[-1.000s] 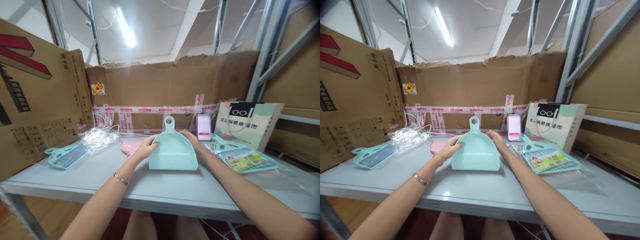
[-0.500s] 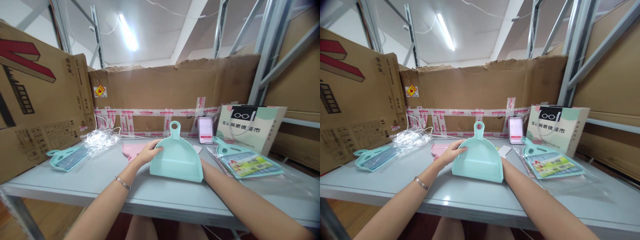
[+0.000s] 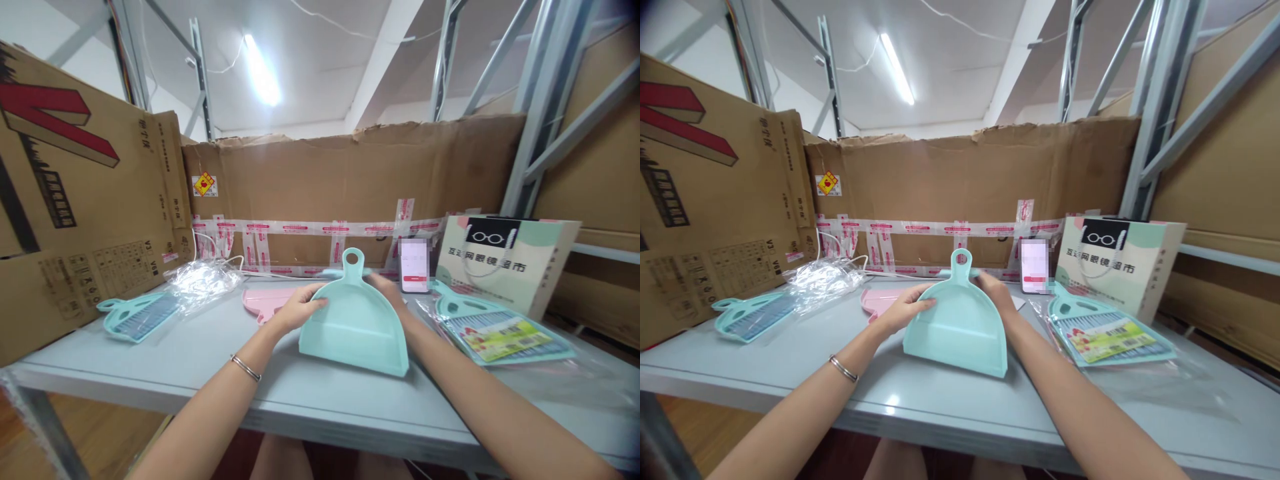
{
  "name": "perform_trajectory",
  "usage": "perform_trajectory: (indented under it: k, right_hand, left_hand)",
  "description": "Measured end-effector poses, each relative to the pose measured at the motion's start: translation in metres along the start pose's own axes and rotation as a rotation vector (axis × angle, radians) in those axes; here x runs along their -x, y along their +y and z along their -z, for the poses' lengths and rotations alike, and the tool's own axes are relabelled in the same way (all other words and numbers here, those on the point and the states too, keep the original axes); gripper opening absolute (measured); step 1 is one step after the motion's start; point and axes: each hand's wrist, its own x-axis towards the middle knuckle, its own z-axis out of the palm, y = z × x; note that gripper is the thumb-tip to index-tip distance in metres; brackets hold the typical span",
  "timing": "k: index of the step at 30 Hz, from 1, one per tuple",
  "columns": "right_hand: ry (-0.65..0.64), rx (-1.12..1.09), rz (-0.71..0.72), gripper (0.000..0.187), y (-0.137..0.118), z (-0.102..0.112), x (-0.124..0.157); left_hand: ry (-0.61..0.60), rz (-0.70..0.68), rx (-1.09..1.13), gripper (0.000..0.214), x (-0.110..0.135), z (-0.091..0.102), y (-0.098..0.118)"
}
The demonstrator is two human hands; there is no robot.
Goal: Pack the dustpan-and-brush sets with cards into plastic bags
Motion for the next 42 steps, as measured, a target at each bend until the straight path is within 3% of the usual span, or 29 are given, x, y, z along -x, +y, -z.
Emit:
perform_trajectory:
  k: [4, 6, 8, 10, 12, 14, 16, 20, 26, 31, 34, 37, 39, 42]
  right_hand:
    - [0.535, -0.184, -0.076, 0.011, 0.009, 0.026, -0.029]
    - [0.626, -0.433, -0.087, 0.015, 0.008, 0.045, -0.036]
    - [0.457, -0.636, -0.086, 0.024, -0.003, 0.06, -0.034]
    - [0.117, -0.688, -0.099, 0.033, -0.019, 0.066, -0.026]
    - [-0.224, -0.599, -0.109, 0.036, -0.037, 0.058, -0.014]
    - [-0.377, -0.466, -0.083, 0.033, -0.049, 0.041, -0.002]
    - [-0.362, -0.335, -0.037, 0.027, -0.054, 0.02, 0.007]
    - [-0.196, -0.121, 0.051, 0.02, -0.052, -0.008, 0.018]
    - [0.075, 0.041, 0.235, 0.017, -0.054, -0.011, 0.026]
    - [0.187, 0.153, 0.375, 0.012, -0.051, -0.012, 0.024]
    - [0.236, 0.171, 0.332, 0.013, -0.044, -0.014, 0.021]
    - [0.265, 0.116, 0.202, 0.029, -0.038, -0.015, 0.017]
    - [0.196, 0.029, 0.109, 0.037, -0.037, -0.014, 0.014]
    - [-0.01, -0.127, -0.005, 0.034, -0.041, -0.009, 0.007]
  left_hand:
    - [0.013, -0.02, -0.017, 0.042, -0.002, 0.0, -0.003]
    - [0.056, -0.025, -0.043, 0.042, -0.004, 0.0, -0.004]
    - [0.088, -0.015, -0.065, 0.042, -0.004, 0.0, -0.005]
    - [0.089, -0.003, -0.073, 0.042, -0.004, 0.0, -0.004]
    - [0.088, -0.007, -0.076, 0.042, -0.004, -0.001, -0.003]
    - [0.097, -0.018, -0.071, 0.043, -0.005, -0.002, -0.002]
    - [0.107, -0.02, -0.055, 0.045, -0.006, -0.003, -0.002]
    - [0.132, -0.013, -0.05, 0.047, -0.007, -0.003, -0.003]
    - [0.105, -0.065, -0.064, 0.042, -0.006, -0.004, 0.001]
    - [0.109, -0.1, -0.085, 0.04, -0.005, -0.005, 0.001]
    - [0.111, -0.115, -0.092, 0.04, -0.005, -0.005, -0.002]
    - [0.134, -0.117, -0.111, 0.039, -0.006, -0.004, -0.004]
    - [0.164, -0.109, -0.14, 0.037, -0.006, -0.004, -0.005]
    - [0.2, -0.121, -0.19, 0.035, -0.008, -0.003, -0.007]
